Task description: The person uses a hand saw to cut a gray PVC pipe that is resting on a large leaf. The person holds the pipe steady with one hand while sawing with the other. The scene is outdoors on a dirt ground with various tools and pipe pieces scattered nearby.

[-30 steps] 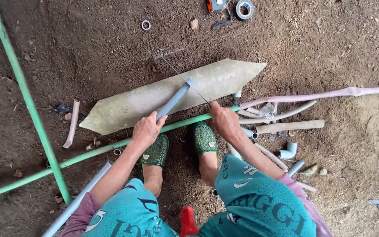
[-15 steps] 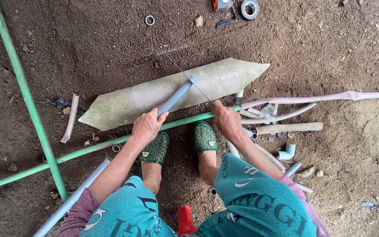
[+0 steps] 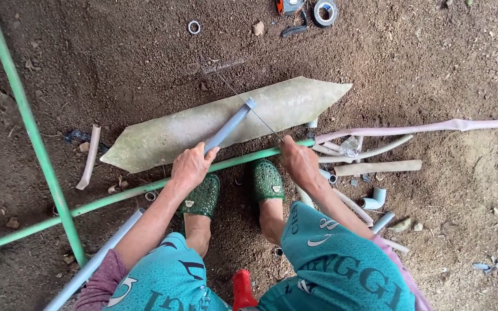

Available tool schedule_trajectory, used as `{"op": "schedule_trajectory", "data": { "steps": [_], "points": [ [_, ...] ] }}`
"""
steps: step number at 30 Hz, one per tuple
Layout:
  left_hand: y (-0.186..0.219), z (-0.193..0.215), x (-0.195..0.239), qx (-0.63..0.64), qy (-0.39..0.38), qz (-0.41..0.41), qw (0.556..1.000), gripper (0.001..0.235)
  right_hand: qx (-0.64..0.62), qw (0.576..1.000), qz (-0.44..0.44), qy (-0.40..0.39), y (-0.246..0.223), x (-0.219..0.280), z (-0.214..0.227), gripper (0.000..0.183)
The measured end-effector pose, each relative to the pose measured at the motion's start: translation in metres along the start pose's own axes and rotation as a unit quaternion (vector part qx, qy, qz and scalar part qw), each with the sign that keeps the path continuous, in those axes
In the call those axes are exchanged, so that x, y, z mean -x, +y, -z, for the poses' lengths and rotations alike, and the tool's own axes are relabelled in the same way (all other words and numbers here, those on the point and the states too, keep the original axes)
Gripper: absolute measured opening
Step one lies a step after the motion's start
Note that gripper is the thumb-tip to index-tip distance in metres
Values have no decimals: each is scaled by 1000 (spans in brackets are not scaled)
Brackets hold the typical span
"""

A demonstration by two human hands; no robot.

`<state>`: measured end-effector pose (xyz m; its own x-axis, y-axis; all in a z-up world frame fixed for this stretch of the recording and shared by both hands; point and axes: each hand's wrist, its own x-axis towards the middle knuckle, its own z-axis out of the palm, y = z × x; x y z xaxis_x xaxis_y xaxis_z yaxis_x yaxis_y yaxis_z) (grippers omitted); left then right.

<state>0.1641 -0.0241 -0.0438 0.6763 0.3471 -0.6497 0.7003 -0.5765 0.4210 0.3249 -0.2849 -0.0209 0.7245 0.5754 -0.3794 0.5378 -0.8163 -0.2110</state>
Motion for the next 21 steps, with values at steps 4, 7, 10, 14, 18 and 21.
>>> {"op": "schedule_trajectory", "data": {
  "steps": [4, 7, 10, 14, 18, 21],
  "points": [
    [-1, -2, 2, -3, 6, -13, 1000, 69, 12, 1000, 20, 11, 1, -22, -18, 22],
    [0, 3, 3, 1, 14, -14, 1000, 68, 8, 999, 29, 20, -14, -52, -22, 23],
    [1, 8, 1, 4, 19, -17, 1000, 66, 26, 999, 25, 26, -21, -48, -13, 20],
    [5, 5, 3, -1, 2, -28, 1000, 69, -33, 999, -11, 3, 3, -21, -18, 26],
    [10, 9, 10, 11, 0, -31, 999, 68, 18, 1000, 9, 16, 5, -14, -13, 20],
    [5, 4, 5, -12, 0, -31, 999, 69, 8, 999, 36, 25, -9, -42, -20, 20]
  ]
}}
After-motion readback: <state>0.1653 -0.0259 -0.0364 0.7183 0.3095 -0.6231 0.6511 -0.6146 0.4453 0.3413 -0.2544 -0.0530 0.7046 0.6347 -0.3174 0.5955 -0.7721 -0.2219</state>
